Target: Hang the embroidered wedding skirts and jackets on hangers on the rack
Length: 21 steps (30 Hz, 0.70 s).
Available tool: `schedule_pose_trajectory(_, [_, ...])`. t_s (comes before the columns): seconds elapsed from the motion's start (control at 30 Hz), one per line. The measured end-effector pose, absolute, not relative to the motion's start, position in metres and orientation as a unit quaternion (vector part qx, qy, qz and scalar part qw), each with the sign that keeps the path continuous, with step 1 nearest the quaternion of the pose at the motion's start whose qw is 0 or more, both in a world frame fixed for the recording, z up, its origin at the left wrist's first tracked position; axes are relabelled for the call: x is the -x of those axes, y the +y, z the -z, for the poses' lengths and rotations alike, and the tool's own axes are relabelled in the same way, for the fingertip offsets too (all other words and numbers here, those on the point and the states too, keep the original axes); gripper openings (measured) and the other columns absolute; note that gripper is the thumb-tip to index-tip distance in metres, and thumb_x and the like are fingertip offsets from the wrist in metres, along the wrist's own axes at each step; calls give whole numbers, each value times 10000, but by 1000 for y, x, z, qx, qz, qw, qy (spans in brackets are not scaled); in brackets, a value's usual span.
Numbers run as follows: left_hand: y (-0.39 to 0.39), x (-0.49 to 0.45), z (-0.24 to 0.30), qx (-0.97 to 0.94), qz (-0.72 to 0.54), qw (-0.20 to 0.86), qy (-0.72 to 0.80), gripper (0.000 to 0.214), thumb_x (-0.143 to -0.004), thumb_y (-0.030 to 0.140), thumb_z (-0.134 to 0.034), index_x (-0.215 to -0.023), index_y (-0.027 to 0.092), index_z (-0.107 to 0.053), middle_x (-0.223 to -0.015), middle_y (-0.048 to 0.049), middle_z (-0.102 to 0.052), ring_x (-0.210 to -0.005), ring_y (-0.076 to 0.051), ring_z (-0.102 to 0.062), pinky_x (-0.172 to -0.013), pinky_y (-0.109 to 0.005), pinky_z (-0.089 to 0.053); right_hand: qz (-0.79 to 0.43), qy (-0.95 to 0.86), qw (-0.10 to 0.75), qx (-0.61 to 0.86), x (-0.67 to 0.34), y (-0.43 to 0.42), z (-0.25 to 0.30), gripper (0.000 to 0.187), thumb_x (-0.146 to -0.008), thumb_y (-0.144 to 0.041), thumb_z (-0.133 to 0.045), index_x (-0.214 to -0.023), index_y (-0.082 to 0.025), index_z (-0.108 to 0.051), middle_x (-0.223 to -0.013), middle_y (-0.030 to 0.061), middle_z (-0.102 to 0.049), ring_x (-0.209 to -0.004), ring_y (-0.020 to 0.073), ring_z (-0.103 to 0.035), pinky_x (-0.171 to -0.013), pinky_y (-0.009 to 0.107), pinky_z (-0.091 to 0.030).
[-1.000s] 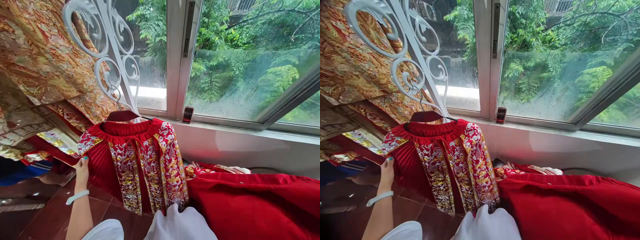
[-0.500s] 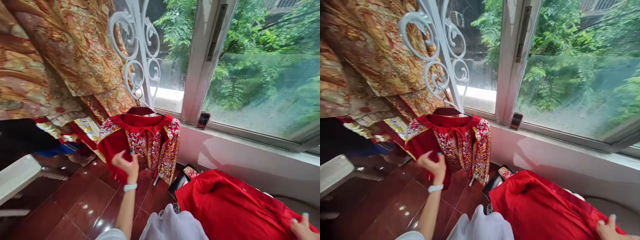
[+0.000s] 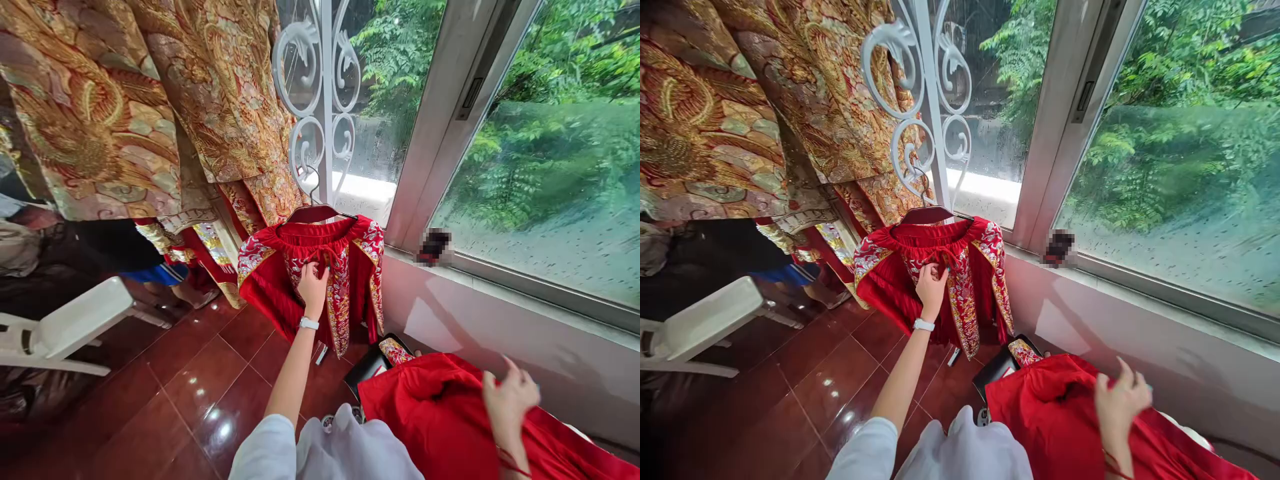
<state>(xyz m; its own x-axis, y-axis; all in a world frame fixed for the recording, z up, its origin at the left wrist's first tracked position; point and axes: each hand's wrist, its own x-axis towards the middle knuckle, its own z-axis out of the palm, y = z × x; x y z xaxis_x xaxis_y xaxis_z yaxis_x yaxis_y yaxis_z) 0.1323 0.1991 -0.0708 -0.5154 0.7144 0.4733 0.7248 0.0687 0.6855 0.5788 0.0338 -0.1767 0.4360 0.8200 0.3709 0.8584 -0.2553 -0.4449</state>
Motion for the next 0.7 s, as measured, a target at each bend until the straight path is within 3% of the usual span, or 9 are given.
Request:
schedule_pose_trajectory(0.1, [204,-139,77,470,483,35,-738,99,-927,264,-577,-938,205,-656,-894,-55,-660,-737,-180,-629,-646,-279,-397,-85,-578,386,714,-492,72,172,530,-756,-316,-420,-1215,-117,-595,-1153,242,-602,-1168,415,-544,-1013,624,-422])
schedule_pose_trajectory(0.27, [214,-140,81,466,474,46,-746,120,-900,259,-614,-991,204,-668,-891,-68,-689,-774,-211,-663,-639,-288,-410,-301,-686,394,532,-359,109,146,485,-779,-212,-426,-1235,-219,-591,-1188,107,-634,-1098,252,-617,-1015,465,-492])
schedule_pose_trajectory(0.43, [215,-136,79,495,436,39,-750,173,-927,230,-558,-1051,181,-668,-967,-112,-702,-793,-233,-683,-649,-301,-440,-348,-767,362,398,-306,113,97,490,-809,-122,-426,-1250,-247,-601,-1244,83,-618,-1125,221,-620,-1038,425,-475])
schedule_pose_trajectory(0.57, [199,-134,78,551,440,8,-709,232,-978,199,-452,-1099,174,-647,-1101,-133,-682,-875,-222,-688,-727,-306,-487,-373,-759,358,396,-301,114,89,468,-819,-134,-434,-1246,-234,-595,-1208,92,-629,-1053,219,-640,-967,419,-513])
schedule_pose_trajectory(0.7, [148,-150,110,577,466,-52,-668,312,-1022,243,-334,-1092,206,-636,-1102,-121,-665,-1024,-222,-660,-890,-347,-514,-411,-705,400,417,-298,136,90,443,-850,-234,-452,-1279,-187,-554,-1177,120,-645,-1030,221,-650,-931,402,-530])
